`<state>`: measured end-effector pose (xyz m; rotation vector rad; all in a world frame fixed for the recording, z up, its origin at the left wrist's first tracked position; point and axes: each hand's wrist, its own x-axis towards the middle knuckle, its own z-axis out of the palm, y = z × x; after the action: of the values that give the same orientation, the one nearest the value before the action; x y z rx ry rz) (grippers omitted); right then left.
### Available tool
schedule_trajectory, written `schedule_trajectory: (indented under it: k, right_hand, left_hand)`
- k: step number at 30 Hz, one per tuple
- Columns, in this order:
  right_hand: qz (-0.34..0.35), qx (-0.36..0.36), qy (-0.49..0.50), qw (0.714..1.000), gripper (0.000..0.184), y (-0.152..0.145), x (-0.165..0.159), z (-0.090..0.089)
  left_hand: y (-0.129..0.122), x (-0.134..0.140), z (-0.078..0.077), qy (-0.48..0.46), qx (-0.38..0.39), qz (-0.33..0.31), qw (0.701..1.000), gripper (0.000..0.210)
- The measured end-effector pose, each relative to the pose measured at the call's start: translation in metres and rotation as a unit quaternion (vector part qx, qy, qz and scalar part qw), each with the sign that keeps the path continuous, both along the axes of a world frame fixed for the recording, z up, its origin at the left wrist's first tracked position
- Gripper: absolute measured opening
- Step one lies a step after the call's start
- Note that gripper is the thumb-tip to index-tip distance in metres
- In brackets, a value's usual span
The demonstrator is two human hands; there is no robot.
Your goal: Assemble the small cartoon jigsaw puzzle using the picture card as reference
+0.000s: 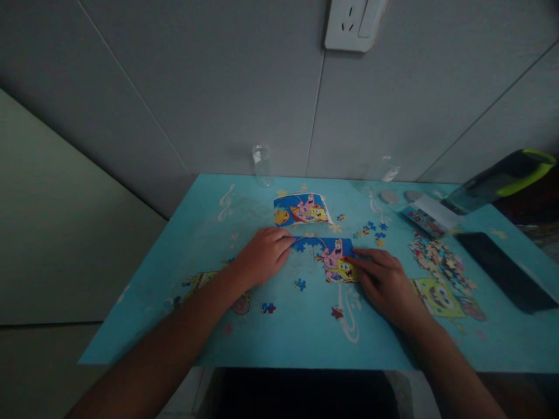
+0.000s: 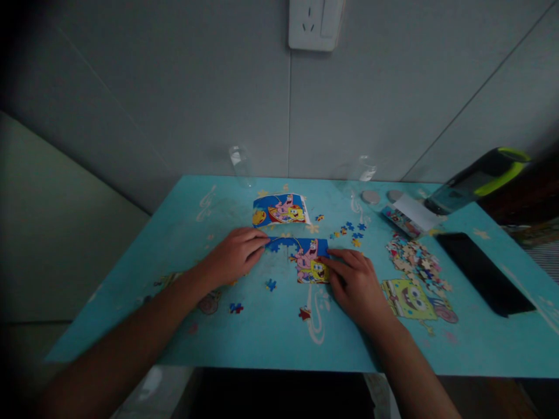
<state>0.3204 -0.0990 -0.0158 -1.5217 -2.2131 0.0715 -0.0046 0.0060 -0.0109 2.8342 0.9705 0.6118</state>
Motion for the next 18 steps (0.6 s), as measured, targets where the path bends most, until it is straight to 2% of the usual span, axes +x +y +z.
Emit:
schedule_trajectory:
  k: [18]
  right_hand:
    - [-0.011, -0.036, -0.035, 0.999, 0.042, -0.012, -0.002, 0.006]
  left_hand:
    - [-0.013, 0.005, 0.005, 0.000, -0.020, 0.035, 0.999, 0.028]
